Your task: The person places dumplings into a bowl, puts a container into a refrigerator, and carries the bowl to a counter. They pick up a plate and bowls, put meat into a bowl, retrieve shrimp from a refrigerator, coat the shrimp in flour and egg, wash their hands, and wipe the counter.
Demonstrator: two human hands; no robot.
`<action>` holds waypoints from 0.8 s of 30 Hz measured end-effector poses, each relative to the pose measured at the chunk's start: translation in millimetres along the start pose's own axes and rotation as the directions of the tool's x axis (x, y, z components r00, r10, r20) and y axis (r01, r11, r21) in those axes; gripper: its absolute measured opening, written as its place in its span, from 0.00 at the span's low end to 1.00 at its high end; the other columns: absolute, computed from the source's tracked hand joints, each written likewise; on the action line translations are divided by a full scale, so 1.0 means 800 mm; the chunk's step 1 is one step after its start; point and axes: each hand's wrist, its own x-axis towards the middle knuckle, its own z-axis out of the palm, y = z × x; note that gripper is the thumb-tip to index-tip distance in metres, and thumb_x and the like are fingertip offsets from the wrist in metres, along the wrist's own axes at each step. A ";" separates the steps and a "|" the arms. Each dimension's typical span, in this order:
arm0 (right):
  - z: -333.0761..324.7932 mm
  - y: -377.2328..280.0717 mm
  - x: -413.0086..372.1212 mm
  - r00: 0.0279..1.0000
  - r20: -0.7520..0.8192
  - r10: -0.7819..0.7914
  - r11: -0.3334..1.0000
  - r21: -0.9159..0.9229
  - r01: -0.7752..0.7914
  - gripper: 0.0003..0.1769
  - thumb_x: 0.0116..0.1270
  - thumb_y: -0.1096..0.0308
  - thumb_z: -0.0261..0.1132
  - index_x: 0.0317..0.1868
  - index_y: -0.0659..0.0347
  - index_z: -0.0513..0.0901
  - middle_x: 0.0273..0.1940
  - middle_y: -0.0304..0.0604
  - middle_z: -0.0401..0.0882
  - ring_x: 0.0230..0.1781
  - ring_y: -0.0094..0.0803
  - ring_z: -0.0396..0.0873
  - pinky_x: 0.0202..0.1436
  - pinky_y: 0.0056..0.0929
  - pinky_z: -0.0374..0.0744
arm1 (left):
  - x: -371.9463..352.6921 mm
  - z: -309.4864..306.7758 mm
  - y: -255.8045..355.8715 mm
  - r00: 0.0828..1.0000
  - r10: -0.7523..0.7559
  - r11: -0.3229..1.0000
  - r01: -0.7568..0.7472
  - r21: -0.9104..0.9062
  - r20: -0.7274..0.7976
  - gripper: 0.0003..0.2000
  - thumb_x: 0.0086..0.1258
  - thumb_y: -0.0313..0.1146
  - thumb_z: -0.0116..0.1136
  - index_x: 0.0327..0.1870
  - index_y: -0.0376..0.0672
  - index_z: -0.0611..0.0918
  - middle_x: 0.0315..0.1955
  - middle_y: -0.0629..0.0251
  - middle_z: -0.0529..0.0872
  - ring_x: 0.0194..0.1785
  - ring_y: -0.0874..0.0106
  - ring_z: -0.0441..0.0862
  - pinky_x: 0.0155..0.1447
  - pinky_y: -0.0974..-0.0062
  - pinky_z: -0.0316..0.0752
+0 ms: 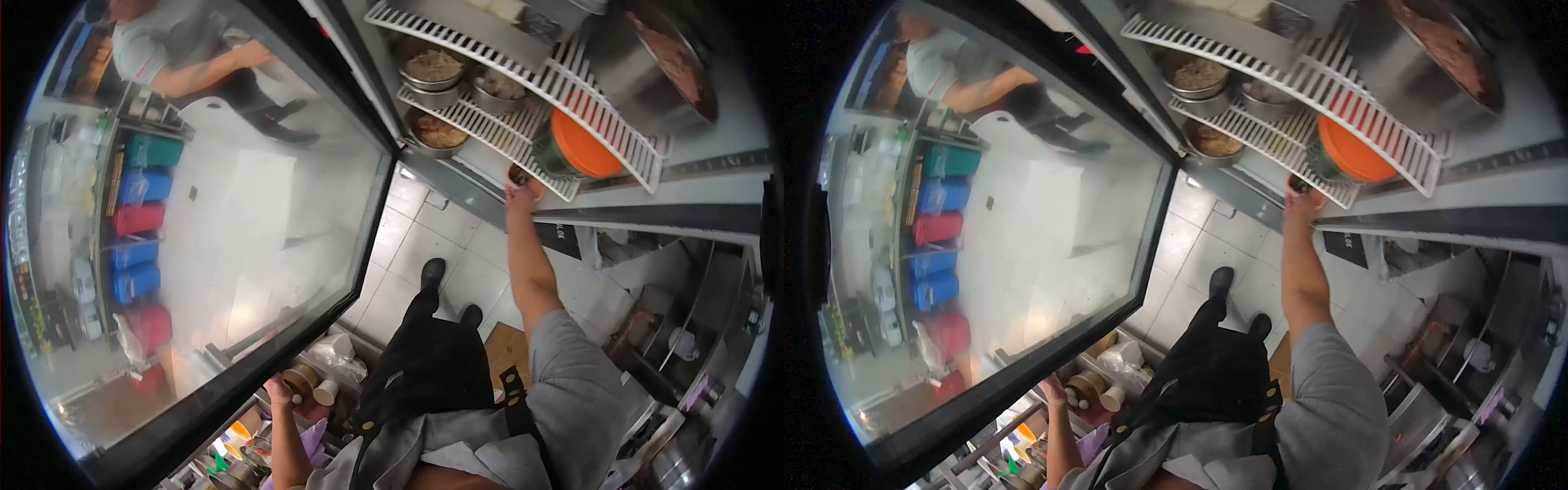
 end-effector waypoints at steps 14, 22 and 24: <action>-0.298 -0.188 -0.441 0.987 0.064 0.145 0.934 -0.340 -0.115 0.16 0.55 0.78 0.58 0.46 0.74 0.72 0.36 0.51 0.79 0.31 0.43 0.82 0.31 0.39 0.85 | -0.033 0.215 0.313 0.520 0.096 0.995 -0.067 -0.072 0.848 0.22 0.64 0.45 0.61 0.51 0.35 0.79 0.45 0.54 0.84 0.52 0.67 0.80 0.56 0.73 0.72; -0.426 -0.357 -0.610 0.954 0.070 -0.292 0.882 -0.366 0.297 0.11 0.56 0.75 0.61 0.39 0.72 0.78 0.31 0.48 0.81 0.27 0.33 0.83 0.29 0.33 0.85 | -0.116 0.323 0.538 -0.072 0.555 0.628 0.690 -0.361 0.829 0.29 0.69 0.30 0.53 0.68 0.45 0.56 0.60 0.52 0.68 0.56 0.50 0.74 0.58 0.53 0.72; -0.462 -0.365 -0.632 0.933 0.004 -0.361 0.875 -0.346 0.340 0.11 0.56 0.76 0.61 0.40 0.72 0.78 0.30 0.47 0.81 0.27 0.33 0.82 0.29 0.34 0.85 | -0.149 0.317 0.566 -0.212 0.589 0.681 0.649 -0.338 0.780 0.28 0.69 0.29 0.52 0.67 0.47 0.55 0.60 0.51 0.68 0.57 0.50 0.74 0.59 0.52 0.71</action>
